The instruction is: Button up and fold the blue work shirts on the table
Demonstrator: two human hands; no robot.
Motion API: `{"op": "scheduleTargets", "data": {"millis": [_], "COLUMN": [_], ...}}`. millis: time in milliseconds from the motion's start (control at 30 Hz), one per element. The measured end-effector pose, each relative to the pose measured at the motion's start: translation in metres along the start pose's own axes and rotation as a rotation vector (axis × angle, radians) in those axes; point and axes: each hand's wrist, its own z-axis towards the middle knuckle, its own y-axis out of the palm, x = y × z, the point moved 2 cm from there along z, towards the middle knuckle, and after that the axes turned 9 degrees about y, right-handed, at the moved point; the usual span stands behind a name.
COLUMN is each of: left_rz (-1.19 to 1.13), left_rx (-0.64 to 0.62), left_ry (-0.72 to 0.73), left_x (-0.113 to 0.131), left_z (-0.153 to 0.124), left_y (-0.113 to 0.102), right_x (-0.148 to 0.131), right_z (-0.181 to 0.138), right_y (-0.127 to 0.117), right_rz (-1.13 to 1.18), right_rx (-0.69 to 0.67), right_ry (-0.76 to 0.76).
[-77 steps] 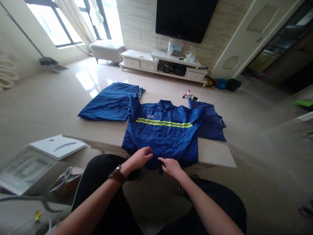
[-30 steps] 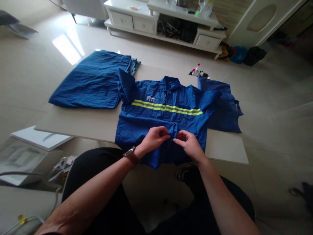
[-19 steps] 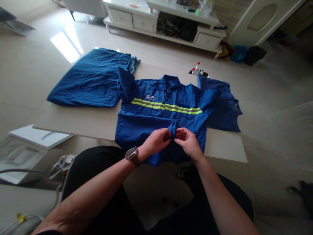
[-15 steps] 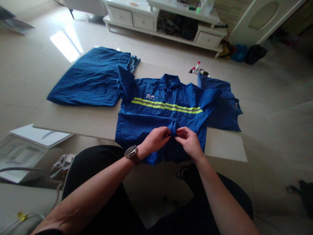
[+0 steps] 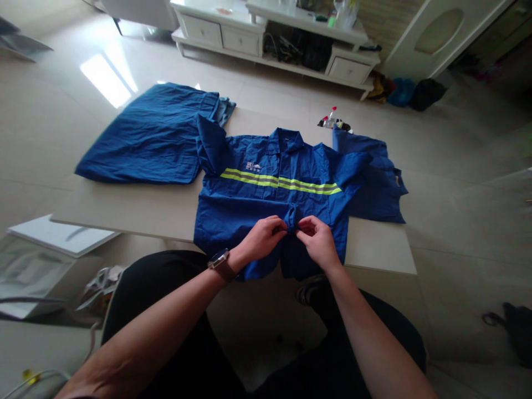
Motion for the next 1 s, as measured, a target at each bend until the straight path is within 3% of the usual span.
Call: {"op": "scheduleTargets", "data": {"millis": [500,600,800,1000], "left_rz": [-0.003,-0.05,-0.165,0.013], "left_rx": [-0.163,-0.21,-0.483,-0.801], "left_ry": [0.017,0.029,0.007,-0.303], "left_x": [-0.002,0.001,-0.001,-0.026], "left_z": [-0.001,-0.002,-0.005,-0.016], "left_y": [-0.002,-0.003,-0.009,-0.024], "right_x": [0.003,0.006,0.005,-0.002], "right_z": [-0.001,0.0,0.004,0.007], "right_y": [0.009,0.013,0.01,-0.029], "right_rz": [-0.047,-0.022,-0.059,-0.197], "right_rx": [-0.035,-0.091,-0.176,-0.076], "right_ry": [-0.006,0.024,0.044,0.065]}}
